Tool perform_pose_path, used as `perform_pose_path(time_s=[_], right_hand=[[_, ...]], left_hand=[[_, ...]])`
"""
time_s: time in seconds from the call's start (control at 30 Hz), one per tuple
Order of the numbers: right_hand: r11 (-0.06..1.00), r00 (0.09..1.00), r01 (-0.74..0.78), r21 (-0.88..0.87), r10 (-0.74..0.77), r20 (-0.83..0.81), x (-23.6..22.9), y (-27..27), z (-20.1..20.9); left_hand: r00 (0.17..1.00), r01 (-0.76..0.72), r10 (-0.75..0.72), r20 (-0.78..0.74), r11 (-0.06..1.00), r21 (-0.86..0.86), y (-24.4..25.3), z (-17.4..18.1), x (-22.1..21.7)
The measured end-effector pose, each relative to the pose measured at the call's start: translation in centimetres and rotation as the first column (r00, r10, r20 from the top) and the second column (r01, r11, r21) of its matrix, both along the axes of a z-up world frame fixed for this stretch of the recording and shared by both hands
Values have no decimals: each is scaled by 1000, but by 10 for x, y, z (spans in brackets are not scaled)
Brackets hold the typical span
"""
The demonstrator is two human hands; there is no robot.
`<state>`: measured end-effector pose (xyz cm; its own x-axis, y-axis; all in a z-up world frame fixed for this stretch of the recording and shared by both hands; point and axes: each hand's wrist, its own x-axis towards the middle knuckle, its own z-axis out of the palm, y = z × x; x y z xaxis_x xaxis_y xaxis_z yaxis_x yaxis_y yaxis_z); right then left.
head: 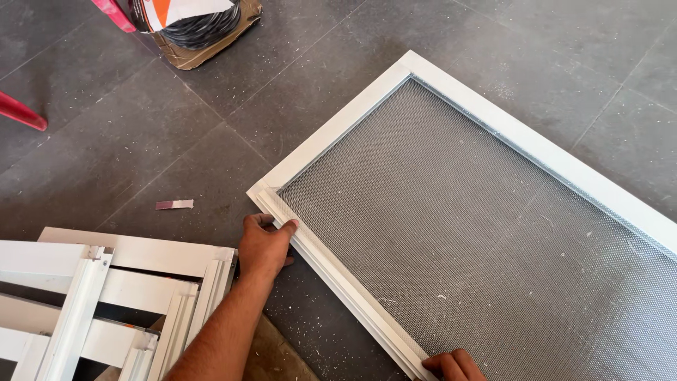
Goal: The person assembles a window screen by pressing a spline into the frame groove to secure the mesh. They use a flat metal tool to push the spline along the edges and ensure it is fully seated.
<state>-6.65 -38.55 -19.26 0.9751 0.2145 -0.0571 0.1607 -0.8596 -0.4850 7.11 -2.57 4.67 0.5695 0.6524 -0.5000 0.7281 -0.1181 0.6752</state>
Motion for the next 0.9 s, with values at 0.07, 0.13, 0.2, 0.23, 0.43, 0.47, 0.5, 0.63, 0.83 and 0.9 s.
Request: perform_pose_path(time_s=[0.07, 0.13, 0.2, 0.23, 0.43, 0.47, 0.5, 0.63, 0.83, 0.9], right_hand=[[1000, 999, -29, 11, 29, 32, -2, -1, -1], [1000, 998, -28, 9, 28, 58, -3, -1, -1], [999, 999, -32, -6, 32, 26, -2, 0, 3], [999, 999, -36, -19, 36, -18, 0, 2, 8], [981, 940, -156, -117, 112, -321, 11, 14, 82], [977, 918, -161, -137, 98, -384, 12, 13, 102], [961, 879, -187, -202, 71, -472, 16, 14, 121], [898, 741, -274, -343, -30, -671, 18, 8, 176], [932, 908, -124, -340, -31, -417, -4, 21, 161], [982, 977, -27, -189, -14, -214, 4, 52, 157]], left_hand=[[1000, 6, -6, -19, 1000, 5, -2, 2, 1], [1000, 16, -17, -27, 1000, -9, -3, 3, 0], [999, 22, -23, -32, 1000, -21, -3, 4, 0], [999, 22, -23, -32, 999, -25, -3, 4, 0], [999, -46, 49, 23, 992, -117, -3, 3, 0], [996, -74, 80, 33, 986, -150, -4, 2, 0], [995, -86, 93, 39, 983, -165, -4, 2, 1], [992, -90, 105, 75, 980, -179, 0, 4, -5], [974, -24, 10, 226, 998, 58, 4, -7, -33], [965, 19, -61, 255, 987, 161, 5, -3, -43]])
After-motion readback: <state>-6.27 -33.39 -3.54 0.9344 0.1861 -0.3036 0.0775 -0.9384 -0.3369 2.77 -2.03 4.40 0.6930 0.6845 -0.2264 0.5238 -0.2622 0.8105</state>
